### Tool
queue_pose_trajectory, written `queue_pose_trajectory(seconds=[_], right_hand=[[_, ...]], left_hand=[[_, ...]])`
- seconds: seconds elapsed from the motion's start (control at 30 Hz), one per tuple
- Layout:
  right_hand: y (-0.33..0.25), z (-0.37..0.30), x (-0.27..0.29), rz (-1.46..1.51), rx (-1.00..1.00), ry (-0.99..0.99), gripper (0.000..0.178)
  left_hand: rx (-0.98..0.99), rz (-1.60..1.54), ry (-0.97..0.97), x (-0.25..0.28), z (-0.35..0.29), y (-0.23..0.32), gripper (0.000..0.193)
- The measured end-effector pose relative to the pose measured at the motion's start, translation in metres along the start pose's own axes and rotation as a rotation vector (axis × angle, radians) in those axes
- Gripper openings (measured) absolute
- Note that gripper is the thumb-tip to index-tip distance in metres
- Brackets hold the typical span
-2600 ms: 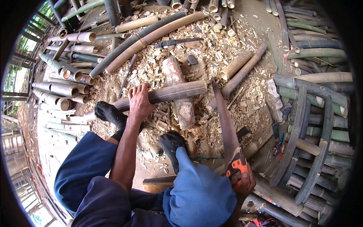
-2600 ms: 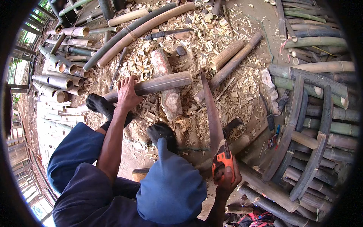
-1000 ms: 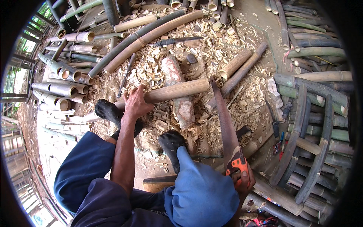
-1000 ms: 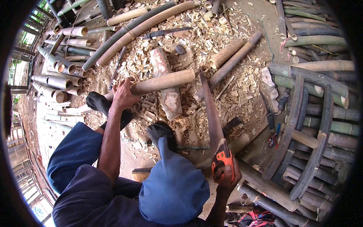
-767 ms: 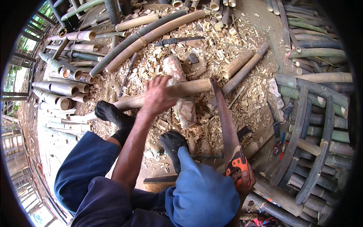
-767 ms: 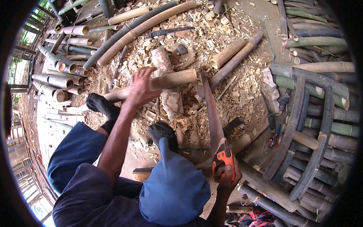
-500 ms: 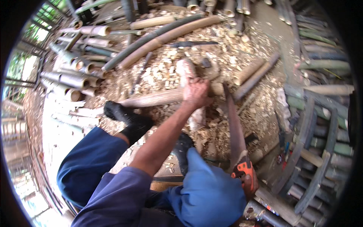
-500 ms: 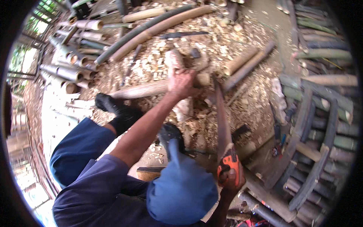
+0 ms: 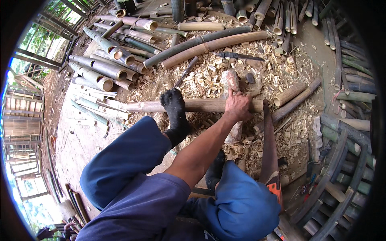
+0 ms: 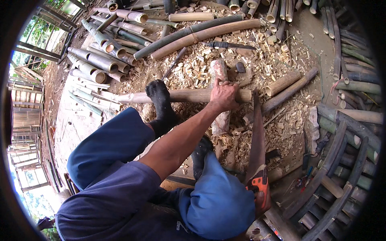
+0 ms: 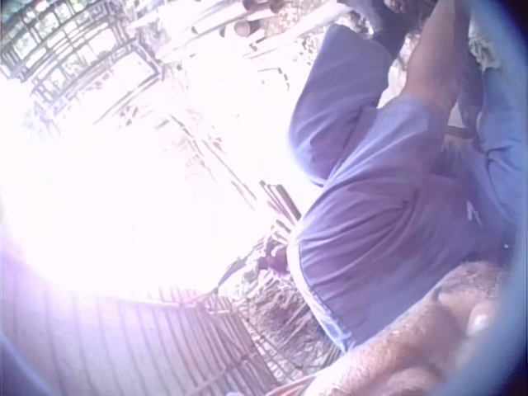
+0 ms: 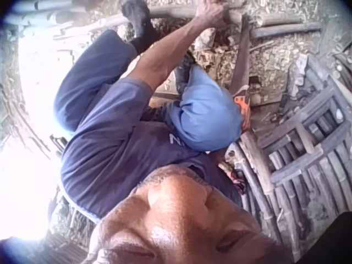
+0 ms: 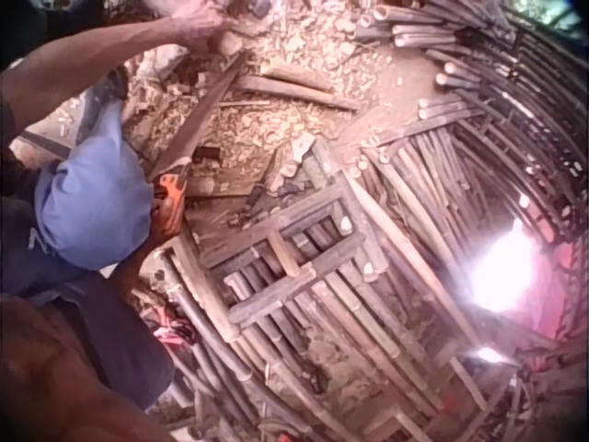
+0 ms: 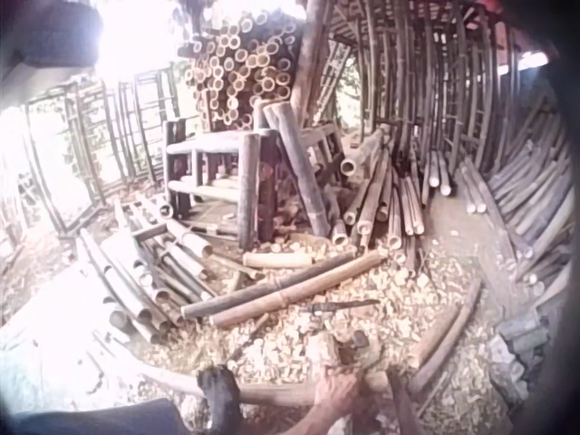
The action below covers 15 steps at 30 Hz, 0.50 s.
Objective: The person uses a hand saw to cut a bamboo pole, then uses a chisel and a wooden mallet to split the pole lengthwise. They continue to split the bamboo into smaller strips using the chisel and mallet.
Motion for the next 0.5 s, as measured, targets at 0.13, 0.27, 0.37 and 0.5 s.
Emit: queue_pose_trajectory(seconds=[0.13, 0.27, 0.37, 0.5], right_hand=[[-0.006, 0.0, -0.004, -0.004, 0.034, -0.02, 0.066], [-0.026, -0.007, -0.024, -0.009, 0.113, -0.03, 0.068], [-0.017, -0.014, -0.033, 0.008, 0.287, 0.097, 0.069], [-0.009, -0.021, -0.034, 0.075, 0.21, 0.032, 0.066]], left_hand=[[0.018, 0.043, 0.005, -0.008, 0.003, -0.004, 0.075], [-0.01, -0.037, -0.077, 0.009, -0.004, 0.004, 0.073], [-0.03, -0.115, -0.003, -0.012, 0.009, -0.012, 0.081], [0.035, -0.173, -0.019, -0.017, 0.019, -0.023, 0.087]])
Point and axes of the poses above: each hand's wrist, its own z-axis towards the middle knuckle, its own x-axis out of the back of the hand, y = z × x, the point moved 7 cm from there along z, towards the middle knuckle, and after that the axes turned 6 degrees about -x, right-handed, at the moved point
